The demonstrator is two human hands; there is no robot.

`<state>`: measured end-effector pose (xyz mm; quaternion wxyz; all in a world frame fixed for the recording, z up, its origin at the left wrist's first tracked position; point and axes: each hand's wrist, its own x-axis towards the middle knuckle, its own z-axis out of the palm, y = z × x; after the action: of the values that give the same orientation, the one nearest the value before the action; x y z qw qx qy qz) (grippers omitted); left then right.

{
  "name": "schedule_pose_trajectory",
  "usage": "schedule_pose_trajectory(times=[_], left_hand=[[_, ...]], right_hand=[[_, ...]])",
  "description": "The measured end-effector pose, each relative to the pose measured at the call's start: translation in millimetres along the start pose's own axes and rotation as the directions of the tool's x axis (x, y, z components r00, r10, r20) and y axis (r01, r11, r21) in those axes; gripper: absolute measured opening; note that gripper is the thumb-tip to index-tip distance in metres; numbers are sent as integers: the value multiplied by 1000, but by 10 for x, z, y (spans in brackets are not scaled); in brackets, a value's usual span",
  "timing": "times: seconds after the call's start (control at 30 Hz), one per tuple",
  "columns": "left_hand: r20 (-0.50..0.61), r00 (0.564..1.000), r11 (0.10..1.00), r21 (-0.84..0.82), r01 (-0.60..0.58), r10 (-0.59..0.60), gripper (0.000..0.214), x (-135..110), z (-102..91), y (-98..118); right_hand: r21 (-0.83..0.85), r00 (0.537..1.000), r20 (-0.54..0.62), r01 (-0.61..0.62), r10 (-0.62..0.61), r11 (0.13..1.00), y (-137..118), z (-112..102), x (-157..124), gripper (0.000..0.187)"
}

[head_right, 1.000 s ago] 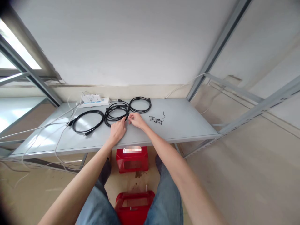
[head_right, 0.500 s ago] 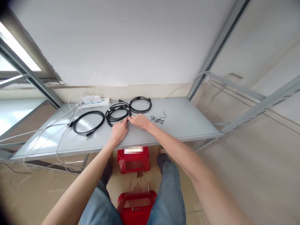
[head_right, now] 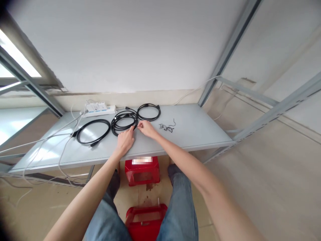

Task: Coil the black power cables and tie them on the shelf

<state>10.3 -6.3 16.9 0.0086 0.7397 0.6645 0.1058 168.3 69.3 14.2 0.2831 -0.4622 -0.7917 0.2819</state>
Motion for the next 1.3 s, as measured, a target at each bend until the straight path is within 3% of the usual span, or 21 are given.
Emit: schedule_pose_trajectory(times=[0.1,0.2,0.3,0.67,0.8,0.87,0.97,1.03,1.1,1.13,1.2,1.3], left_hand=[[-4,1000,1000,11,-3,3,46,-1,8,5],[0,1000,1000,18,3,-3,45,5,19,7],[-1,1000,1000,18,6,-6,45,9,27,2],[-18,1000,1000,2,-8,8,44,25,63,-20],[-10,1000,1000,-1,2,-2,44,25,57,-11],[-12,1000,1000,0,-1,1,44,21,51,-8],[-20,1000,1000,6,-3,3,43,15,47,-6],[-17,1000,1000,8,0,0,43,15,48,-7],[-6,1000,1000,4,1,-1,44,18,51,-8],[-1,1000,1000,1,1,-1,44,20,52,-9],[-1,1000,1000,-1,0,0,44,24,54,-9],[-10,1000,1000,2,0,0,43,25,54,-9]], right_hand=[[-233,981,-89,146,-170,961,-42,-55,-124,8],[-496,969,-1,213,-246,842,-88,-86,-236,22],[-652,970,77,223,-229,724,-95,-68,-265,28],[-794,965,203,262,-166,549,-237,-16,-221,37],[-777,961,244,273,-128,567,-295,-23,-201,36],[-737,972,211,225,-99,638,-308,-12,-183,33],[-591,997,70,56,-18,805,-316,22,-135,29],[-382,996,16,-75,88,921,-314,40,-93,27],[-70,971,51,-228,232,971,-306,37,-53,27],[101,947,96,-314,305,944,-299,25,-37,28],[393,881,206,-473,425,789,-281,-12,-9,27],[597,776,360,-618,518,511,-257,-71,35,30]])
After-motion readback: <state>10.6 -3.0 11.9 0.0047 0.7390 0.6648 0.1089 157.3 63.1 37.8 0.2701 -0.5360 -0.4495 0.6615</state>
